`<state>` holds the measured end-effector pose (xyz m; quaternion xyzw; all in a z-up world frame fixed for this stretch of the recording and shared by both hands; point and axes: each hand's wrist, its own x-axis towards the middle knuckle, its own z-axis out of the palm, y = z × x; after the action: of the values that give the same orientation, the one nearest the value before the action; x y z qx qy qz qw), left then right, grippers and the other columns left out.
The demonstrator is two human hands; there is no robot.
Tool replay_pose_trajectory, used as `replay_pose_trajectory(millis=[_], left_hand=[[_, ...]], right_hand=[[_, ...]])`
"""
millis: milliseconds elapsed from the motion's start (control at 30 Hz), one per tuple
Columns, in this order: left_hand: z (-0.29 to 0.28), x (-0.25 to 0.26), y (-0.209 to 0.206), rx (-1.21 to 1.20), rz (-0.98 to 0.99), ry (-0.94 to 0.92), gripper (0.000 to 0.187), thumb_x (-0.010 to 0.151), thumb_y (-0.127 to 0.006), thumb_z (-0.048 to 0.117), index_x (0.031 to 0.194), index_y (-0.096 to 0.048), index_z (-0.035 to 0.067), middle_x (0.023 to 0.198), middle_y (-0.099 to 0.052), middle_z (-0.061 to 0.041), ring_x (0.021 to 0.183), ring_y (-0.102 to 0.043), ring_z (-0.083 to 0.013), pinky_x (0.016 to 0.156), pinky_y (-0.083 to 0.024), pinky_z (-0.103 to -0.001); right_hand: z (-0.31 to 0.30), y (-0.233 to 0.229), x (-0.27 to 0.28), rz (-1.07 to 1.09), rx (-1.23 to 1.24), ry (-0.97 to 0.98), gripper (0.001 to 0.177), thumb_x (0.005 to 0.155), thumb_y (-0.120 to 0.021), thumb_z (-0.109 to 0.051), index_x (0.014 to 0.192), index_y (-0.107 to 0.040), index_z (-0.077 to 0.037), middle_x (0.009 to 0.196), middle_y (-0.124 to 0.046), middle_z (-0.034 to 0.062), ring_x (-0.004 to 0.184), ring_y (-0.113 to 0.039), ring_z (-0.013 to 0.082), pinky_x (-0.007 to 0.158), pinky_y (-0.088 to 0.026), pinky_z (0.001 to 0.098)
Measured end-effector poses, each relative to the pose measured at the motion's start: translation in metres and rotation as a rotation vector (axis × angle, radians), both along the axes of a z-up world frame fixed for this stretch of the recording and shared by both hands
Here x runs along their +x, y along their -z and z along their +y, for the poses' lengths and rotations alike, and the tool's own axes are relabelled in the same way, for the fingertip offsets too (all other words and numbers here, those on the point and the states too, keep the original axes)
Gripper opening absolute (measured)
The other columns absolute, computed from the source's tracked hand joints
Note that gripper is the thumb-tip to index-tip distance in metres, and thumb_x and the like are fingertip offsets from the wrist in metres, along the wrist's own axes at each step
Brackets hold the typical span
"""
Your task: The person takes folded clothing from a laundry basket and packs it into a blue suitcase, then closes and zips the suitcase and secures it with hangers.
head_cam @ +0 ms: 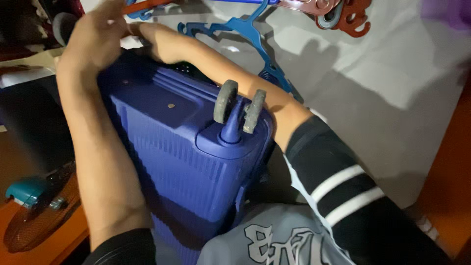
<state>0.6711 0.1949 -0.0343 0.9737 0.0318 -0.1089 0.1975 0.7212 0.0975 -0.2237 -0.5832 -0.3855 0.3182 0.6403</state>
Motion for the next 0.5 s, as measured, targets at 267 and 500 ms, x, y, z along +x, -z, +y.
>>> replay_pose_trajectory(millis=[267, 500], left_hand=[[-0.016, 0.002, -0.016, -0.395, -0.015, -0.202, 0.051, 0.115, -0.045, 0.046, 0.144, -0.054, 0.006, 0.135, -0.062, -0.014, 0.126, -0.059, -0.0229, 0.103, -0.048, -0.034], [-0.012, 0.000, -0.012, -0.304, 0.048, -0.198, 0.056, 0.113, -0.045, 0.048, 0.145, -0.060, 0.005, 0.130, -0.067, -0.009, 0.116, -0.061, -0.0188, 0.093, -0.051, -0.032]], right_hand=[[0.044, 0.018, -0.001, -0.122, -0.026, -0.091, 0.022, 0.097, -0.064, -0.005, 0.118, -0.069, -0.006, 0.118, -0.078, 0.0099, 0.113, -0.076, 0.0212, 0.099, -0.059, 0.0324], [0.065, 0.021, 0.006, -0.170, -0.042, -0.107, 0.020, 0.098, -0.064, -0.007, 0.117, -0.070, -0.005, 0.116, -0.078, 0.0123, 0.110, -0.075, 0.0223, 0.096, -0.058, 0.0338]])
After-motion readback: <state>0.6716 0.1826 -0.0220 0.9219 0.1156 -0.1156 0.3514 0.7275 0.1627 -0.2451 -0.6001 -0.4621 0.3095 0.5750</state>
